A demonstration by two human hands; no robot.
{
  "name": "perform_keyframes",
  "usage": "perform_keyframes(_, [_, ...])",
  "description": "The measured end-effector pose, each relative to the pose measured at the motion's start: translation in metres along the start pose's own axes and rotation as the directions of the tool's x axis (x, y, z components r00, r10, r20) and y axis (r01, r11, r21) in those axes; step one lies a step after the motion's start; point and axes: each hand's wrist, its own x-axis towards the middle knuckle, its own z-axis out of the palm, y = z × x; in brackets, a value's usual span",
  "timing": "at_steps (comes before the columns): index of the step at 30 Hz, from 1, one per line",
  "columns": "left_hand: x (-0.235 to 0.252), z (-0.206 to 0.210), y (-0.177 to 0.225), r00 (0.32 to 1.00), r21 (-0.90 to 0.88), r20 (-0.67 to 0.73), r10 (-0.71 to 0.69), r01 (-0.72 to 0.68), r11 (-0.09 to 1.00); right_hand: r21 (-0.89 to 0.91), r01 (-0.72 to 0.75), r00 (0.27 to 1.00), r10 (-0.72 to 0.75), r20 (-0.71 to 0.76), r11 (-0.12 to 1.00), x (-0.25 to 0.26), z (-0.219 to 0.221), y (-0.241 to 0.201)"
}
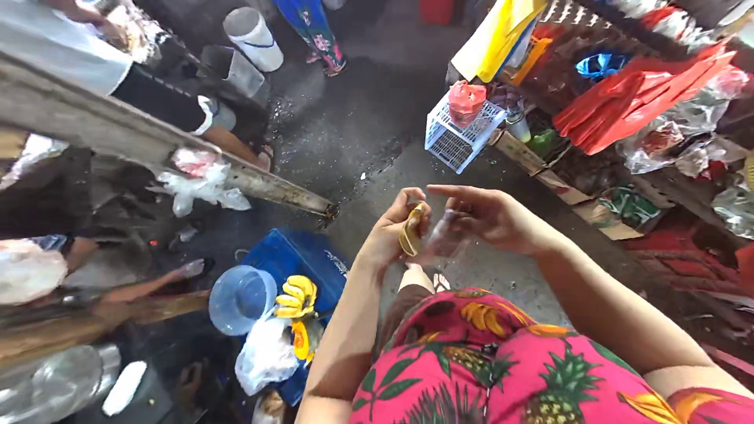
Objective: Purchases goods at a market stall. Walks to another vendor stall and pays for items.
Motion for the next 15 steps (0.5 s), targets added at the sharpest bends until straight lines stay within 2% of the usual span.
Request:
perform_keyframes(2, [0.033, 0.001, 0.006, 0.994, -0.09, 0.088, -0.062, 0.07, 0.993, 0.037, 0.002, 0.995, 0.002, -0.1, 0.999, 0.021, -0.009, 0.013])
perform_keyframes(4, [0.07, -0.004, 0.008, 0.983, -0.096, 0.181, -0.04, 0.058, 0.994, 0.008, 0.027, 0.968, -0.024, -0.251, 1.0, 0.042, -0.02, 0.028])
perform_keyframes(8, [0.144, -0.023, 0.018, 0.979, -0.123, 0.201, -0.026, 0.051, 0.991, -0.108, 0.031, 0.838, -0.085, -0.539, 0.994, 0.082, -0.056, 0.055])
perform_keyframes(11, [0.194, -0.038, 0.038, 0.976, 0.007, 0.215, -0.035, 0.035, 0.999, -0.215, -0.027, 0.814, -0.104, -0.571, 0.976, 0.104, -0.096, 0.054])
perform_keyframes(13, [0.233, -0.044, 0.055, 0.935, 0.162, 0.353, 0.021, -0.084, 0.983, -0.329, -0.091, 0.836, -0.107, -0.537, 0.94, 0.113, -0.126, 0.042])
perform_keyframes(15, [0.265, -0.033, 0.075, 0.894, 0.307, 0.436, 0.107, -0.259, 0.916, -0.449, -0.109, 0.847, -0.154, -0.509, 0.887, 0.119, -0.153, 0.032])
